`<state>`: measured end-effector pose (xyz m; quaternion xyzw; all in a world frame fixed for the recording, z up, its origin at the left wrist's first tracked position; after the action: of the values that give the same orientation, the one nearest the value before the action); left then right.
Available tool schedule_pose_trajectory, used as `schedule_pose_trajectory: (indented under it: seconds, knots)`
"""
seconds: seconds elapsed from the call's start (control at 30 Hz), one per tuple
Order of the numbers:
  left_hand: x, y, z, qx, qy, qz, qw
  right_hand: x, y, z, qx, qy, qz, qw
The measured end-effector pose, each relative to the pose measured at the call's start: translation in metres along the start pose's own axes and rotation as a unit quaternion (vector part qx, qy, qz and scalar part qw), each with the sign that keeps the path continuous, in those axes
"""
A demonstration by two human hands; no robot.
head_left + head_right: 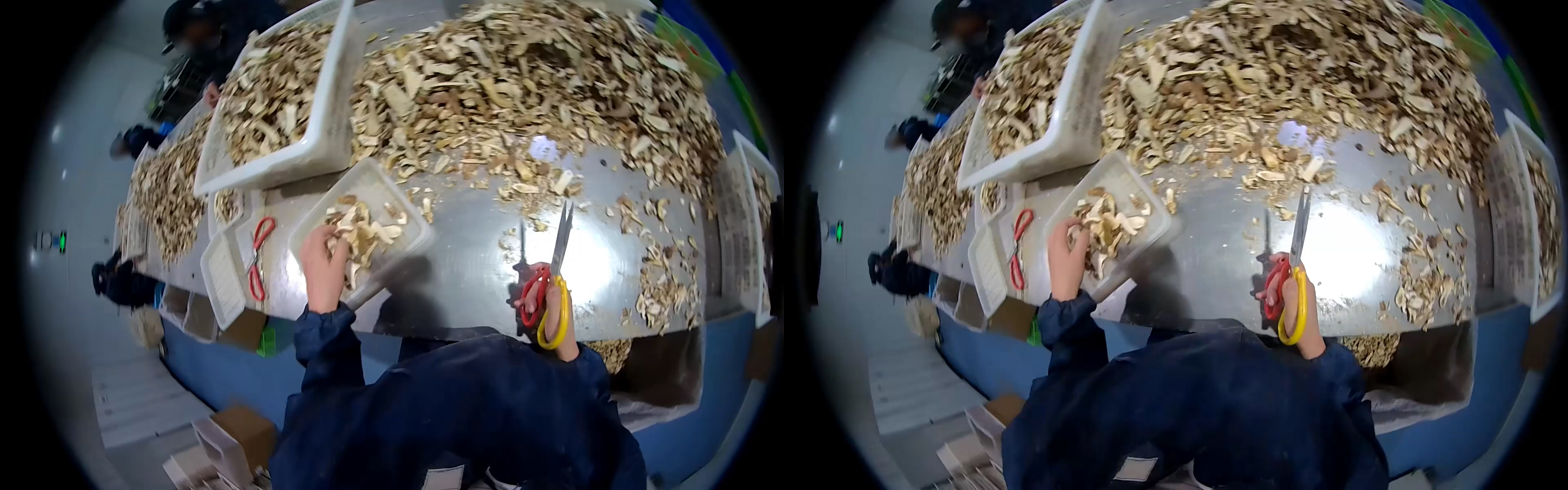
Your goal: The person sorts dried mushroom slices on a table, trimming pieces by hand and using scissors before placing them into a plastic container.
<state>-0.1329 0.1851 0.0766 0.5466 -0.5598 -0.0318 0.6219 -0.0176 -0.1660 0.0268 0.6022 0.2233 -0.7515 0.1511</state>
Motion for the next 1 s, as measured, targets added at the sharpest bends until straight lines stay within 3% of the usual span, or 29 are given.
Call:
schedule_pose_trajectory:
  seconds: [0.03, 0.07, 0.17, 0.3, 0.47, 0.53, 0.63, 0.67, 0.8, 0.93, 1.0]
  knots:
    - [0.013, -0.002, -0.002, 0.021, -0.104, -0.149, 0.983, 0.0, 0.004, 0.0, 0.016, 0.004, 0.002, 1.0]
    - [0.02, -0.008, -0.006, -0.015, -0.062, -0.108, 0.992, 0.005, 0.008, 0.0, 0.03, 0.011, 0.003, 0.999]
    - [0.053, -0.053, -0.024, -0.082, -0.154, 0.032, 0.984, 0.008, 0.013, 0.007, 0.055, 0.032, -0.002, 0.998]
    - [0.104, -0.134, -0.058, -0.224, -0.202, 0.119, 0.946, 0.023, 0.017, 0.017, 0.071, 0.058, -0.017, 0.996]
    - [0.11, -0.223, -0.1, -0.219, -0.271, 0.105, 0.931, 0.024, 0.022, 0.019, 0.066, 0.056, -0.024, 0.996]
    - [0.127, -0.225, -0.089, -0.24, -0.299, 0.103, 0.918, 0.022, 0.025, 0.018, 0.069, 0.058, 0.002, 0.996]
    - [0.141, -0.207, -0.064, -0.423, -0.191, 0.145, 0.874, 0.021, 0.026, 0.02, 0.076, 0.053, -0.001, 0.996]
    - [0.147, -0.193, -0.059, -0.406, -0.223, 0.16, 0.872, 0.018, 0.027, 0.02, 0.074, 0.05, -0.002, 0.996]
    - [0.134, -0.174, -0.066, -0.349, -0.174, 0.162, 0.906, 0.017, 0.028, 0.018, 0.066, 0.046, 0.008, 0.997]
    - [0.143, -0.192, -0.042, -0.37, -0.09, 0.088, 0.92, 0.019, 0.028, 0.019, 0.062, 0.039, -0.002, 0.997]
    - [0.151, -0.2, -0.026, -0.353, -0.142, 0.031, 0.924, 0.02, 0.029, 0.02, 0.066, 0.042, 0.006, 0.997]
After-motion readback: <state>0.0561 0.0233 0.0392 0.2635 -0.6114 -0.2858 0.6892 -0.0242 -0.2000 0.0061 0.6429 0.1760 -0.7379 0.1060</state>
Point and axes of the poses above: each hand's wrist, its own z-axis away from the middle knuckle, its own y-axis out of the back of the hand, x = y × z, the point moved 3 cm from there along -z, towards the middle knuckle, and after that the axes turned 13 degrees about z, right-handed, at the moved point
